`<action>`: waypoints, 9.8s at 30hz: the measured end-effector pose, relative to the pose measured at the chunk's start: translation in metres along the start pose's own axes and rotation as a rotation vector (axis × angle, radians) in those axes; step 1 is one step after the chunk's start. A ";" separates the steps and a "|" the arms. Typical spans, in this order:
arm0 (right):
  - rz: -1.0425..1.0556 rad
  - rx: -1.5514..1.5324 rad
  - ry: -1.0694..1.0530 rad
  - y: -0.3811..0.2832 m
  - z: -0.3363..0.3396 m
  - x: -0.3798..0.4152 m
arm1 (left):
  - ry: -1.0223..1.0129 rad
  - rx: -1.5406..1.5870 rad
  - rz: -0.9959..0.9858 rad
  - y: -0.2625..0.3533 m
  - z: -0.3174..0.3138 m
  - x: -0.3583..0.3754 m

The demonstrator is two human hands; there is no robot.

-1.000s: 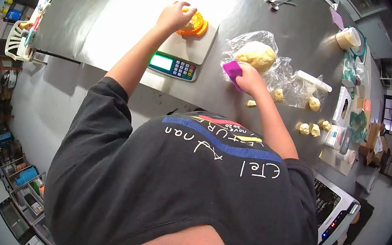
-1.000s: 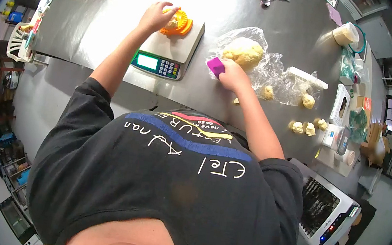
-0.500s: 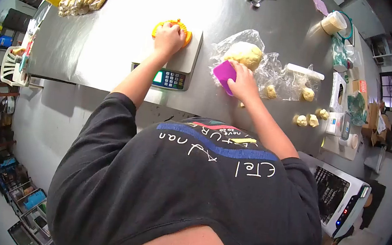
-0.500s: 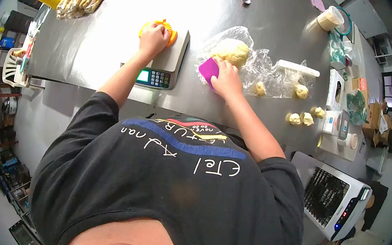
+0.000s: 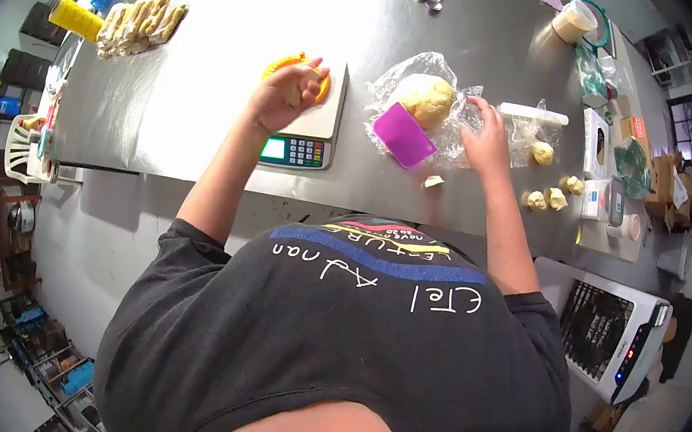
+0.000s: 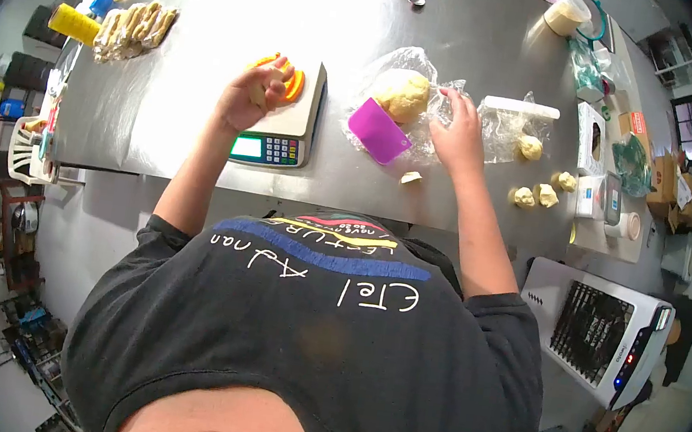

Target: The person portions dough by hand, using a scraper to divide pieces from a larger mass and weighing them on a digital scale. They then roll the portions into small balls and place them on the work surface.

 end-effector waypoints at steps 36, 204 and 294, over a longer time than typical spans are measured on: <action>0.105 0.300 -0.187 0.164 0.068 0.088 | 0.481 -0.862 0.033 -0.209 -0.114 -0.078; 0.043 0.180 -0.495 0.103 -0.001 0.033 | 1.203 -1.736 -0.353 -0.072 -0.043 0.003; -0.351 0.026 -0.109 -0.007 -0.005 0.014 | 0.259 -0.136 0.171 -0.103 -0.017 -0.003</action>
Point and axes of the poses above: each hand's wrist, its own x-axis away from the middle knuckle, its own z-axis out of the back of the hand, y = z × x, the point moved 4 cm from there along -x, towards the middle knuckle, and after that the axes turned 9 degrees about -y, right-handed, at the moved point
